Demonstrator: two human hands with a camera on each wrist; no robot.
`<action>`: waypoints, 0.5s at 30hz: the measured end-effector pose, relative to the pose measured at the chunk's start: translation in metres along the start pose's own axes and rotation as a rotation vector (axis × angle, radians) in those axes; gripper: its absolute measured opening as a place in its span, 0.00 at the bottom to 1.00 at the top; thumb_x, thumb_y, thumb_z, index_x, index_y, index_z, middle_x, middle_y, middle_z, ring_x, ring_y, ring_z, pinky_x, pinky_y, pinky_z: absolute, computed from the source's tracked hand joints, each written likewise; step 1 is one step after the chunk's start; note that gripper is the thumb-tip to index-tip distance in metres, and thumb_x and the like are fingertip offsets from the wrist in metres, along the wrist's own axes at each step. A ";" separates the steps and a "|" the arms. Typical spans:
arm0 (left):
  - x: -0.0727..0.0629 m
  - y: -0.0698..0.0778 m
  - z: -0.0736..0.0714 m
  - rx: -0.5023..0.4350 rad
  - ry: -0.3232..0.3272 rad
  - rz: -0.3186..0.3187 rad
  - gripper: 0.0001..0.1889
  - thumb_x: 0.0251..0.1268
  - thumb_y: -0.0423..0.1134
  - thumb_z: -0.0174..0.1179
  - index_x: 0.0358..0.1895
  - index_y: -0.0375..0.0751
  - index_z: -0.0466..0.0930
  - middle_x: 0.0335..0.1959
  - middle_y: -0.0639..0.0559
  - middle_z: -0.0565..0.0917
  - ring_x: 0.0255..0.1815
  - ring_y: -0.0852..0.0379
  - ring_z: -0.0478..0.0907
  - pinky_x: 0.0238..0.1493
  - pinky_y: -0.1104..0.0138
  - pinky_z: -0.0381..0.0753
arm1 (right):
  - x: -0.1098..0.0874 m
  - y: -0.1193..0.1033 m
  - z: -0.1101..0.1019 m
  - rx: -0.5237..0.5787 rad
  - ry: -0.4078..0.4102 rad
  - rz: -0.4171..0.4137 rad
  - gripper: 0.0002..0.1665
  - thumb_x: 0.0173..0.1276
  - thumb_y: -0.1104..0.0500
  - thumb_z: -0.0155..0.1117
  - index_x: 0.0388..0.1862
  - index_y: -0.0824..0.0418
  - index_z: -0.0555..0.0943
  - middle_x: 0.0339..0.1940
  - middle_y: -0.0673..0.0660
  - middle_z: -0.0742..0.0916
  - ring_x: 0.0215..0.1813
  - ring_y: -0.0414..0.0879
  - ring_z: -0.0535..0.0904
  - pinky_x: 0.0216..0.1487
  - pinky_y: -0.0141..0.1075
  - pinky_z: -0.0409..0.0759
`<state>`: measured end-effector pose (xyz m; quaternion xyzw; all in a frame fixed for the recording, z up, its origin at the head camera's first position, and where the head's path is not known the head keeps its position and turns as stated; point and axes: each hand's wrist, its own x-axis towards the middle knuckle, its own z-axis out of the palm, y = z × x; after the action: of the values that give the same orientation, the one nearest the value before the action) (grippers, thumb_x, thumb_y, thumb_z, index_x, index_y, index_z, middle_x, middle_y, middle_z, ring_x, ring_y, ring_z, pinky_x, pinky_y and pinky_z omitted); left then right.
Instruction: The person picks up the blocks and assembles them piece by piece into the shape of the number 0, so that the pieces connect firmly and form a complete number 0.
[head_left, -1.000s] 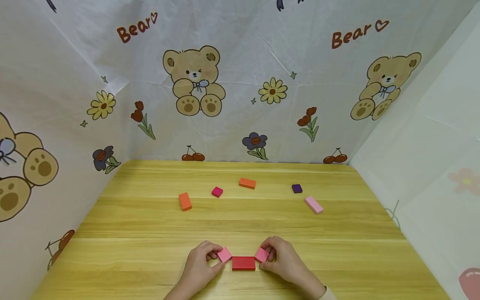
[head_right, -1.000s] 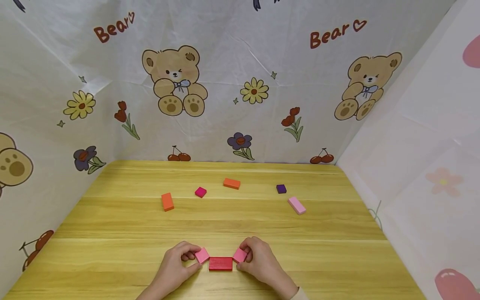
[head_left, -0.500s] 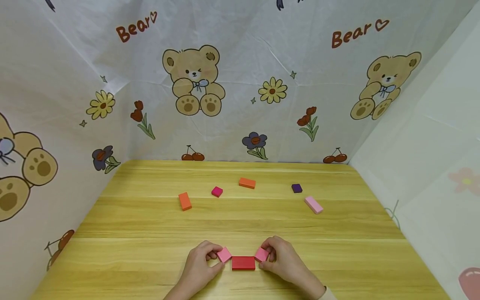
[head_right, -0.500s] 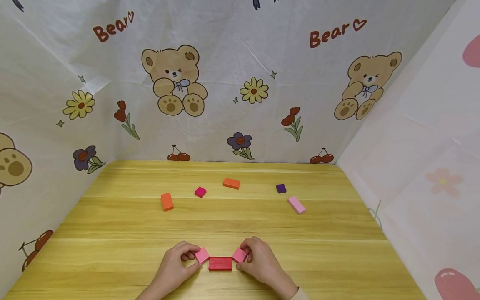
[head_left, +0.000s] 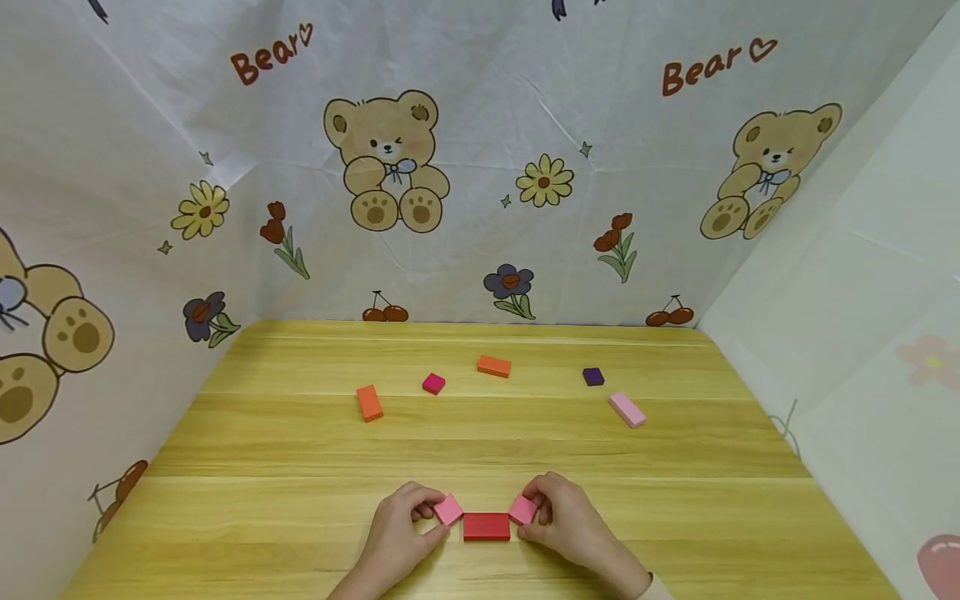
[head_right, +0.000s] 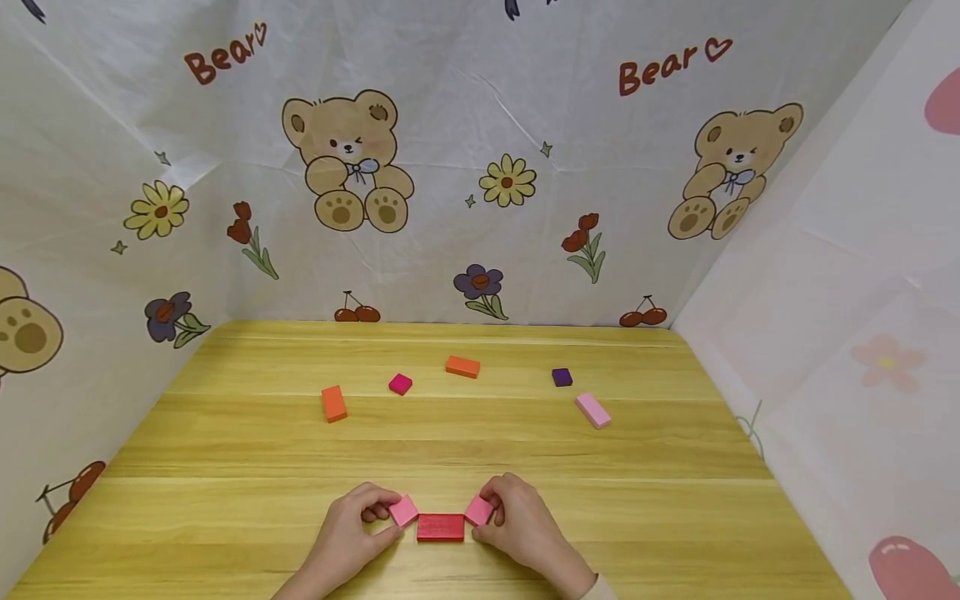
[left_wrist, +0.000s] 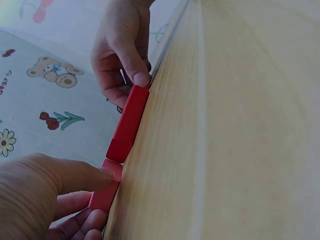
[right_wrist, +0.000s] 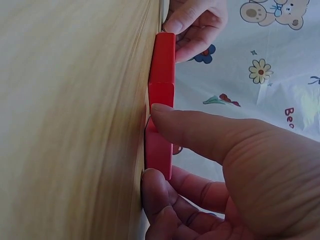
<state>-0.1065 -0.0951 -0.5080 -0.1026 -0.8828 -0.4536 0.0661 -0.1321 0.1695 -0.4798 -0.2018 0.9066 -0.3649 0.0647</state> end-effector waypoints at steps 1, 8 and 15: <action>0.000 0.000 0.000 -0.001 -0.001 -0.001 0.16 0.42 0.30 0.76 0.38 0.43 0.85 0.32 0.62 0.81 0.32 0.70 0.75 0.36 0.73 0.78 | 0.000 0.000 0.000 -0.001 0.000 -0.001 0.19 0.48 0.61 0.80 0.37 0.59 0.80 0.29 0.48 0.78 0.27 0.33 0.70 0.27 0.25 0.72; 0.000 0.001 0.000 -0.003 -0.002 -0.001 0.16 0.42 0.30 0.76 0.38 0.43 0.85 0.32 0.61 0.81 0.32 0.70 0.75 0.36 0.73 0.78 | 0.000 -0.001 0.000 0.006 -0.011 0.007 0.19 0.49 0.59 0.80 0.37 0.59 0.80 0.29 0.48 0.77 0.27 0.33 0.70 0.27 0.25 0.71; 0.000 0.001 -0.001 -0.004 -0.004 -0.003 0.16 0.42 0.30 0.76 0.38 0.43 0.85 0.33 0.61 0.81 0.32 0.69 0.75 0.36 0.73 0.78 | 0.000 -0.001 0.000 -0.001 -0.008 0.002 0.19 0.49 0.60 0.80 0.38 0.60 0.80 0.30 0.48 0.77 0.28 0.33 0.70 0.27 0.25 0.71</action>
<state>-0.1063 -0.0951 -0.5068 -0.1024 -0.8822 -0.4553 0.0633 -0.1316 0.1692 -0.4794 -0.2023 0.9068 -0.3634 0.0686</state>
